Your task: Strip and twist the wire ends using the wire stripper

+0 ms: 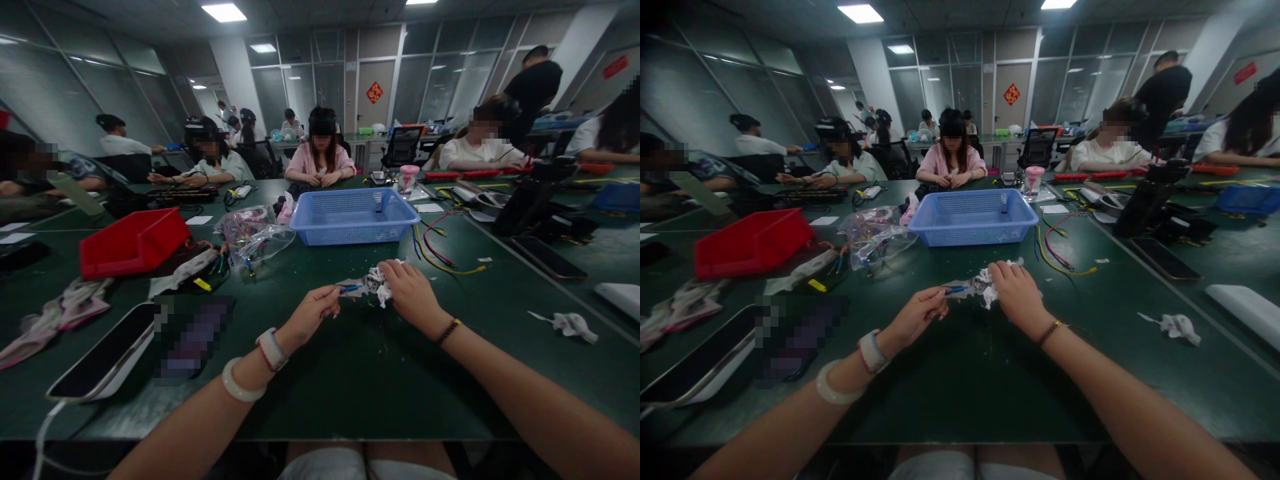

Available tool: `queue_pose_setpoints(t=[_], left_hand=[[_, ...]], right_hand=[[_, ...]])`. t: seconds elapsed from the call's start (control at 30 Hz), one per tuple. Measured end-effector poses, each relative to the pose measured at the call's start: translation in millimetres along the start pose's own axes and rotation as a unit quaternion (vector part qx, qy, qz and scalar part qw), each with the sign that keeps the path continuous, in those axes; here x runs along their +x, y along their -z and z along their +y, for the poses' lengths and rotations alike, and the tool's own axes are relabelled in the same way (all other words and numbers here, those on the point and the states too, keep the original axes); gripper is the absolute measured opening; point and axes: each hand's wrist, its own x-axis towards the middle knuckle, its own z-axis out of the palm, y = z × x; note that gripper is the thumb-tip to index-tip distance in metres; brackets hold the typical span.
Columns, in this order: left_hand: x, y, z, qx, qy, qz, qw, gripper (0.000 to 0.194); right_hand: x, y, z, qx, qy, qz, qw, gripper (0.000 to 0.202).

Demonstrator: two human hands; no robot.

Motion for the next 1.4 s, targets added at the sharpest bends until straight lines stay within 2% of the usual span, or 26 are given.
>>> queue_pose_setpoints(t=[0.2, 0.47, 0.83, 1.07, 1.27, 1.4], left_hand=[[-0.2, -0.9, 0.5, -0.014, 0.001, 0.003, 1.0, 0.032], [0.8, -0.9, 1.2, -0.02, -0.002, 0.0, 1.0, 0.029], [0.1, -1.1, 1.2, -0.013, 0.004, -0.014, 1.0, 0.027], [-2.1, -2.5, 3.9, 0.005, 0.009, -0.011, 1.0, 0.028], [-1.7, -1.1, 2.9, 0.004, 0.019, -0.025, 0.999, 0.029], [-0.9, -0.7, 1.9, 0.008, 0.013, -0.024, 1.0, 0.031]], right_hand=[[-1.0, -2.3, 0.0, 0.023, 0.0, 0.003, 1.0, 0.05], [0.3, 0.4, -2.5, -0.019, 0.006, 0.01, 1.0, 0.034], [-0.7, 8.4, -2.5, -0.087, 0.011, 0.061, 0.994, 0.03], [-1.3, 2.9, 0.9, -0.051, 0.034, 0.033, 0.998, 0.026], [1.6, -0.8, 6.1, -0.015, 0.045, 0.065, 0.997, 0.024], [2.5, -2.9, 6.8, 0.017, 0.028, 0.036, 0.999, 0.023]])
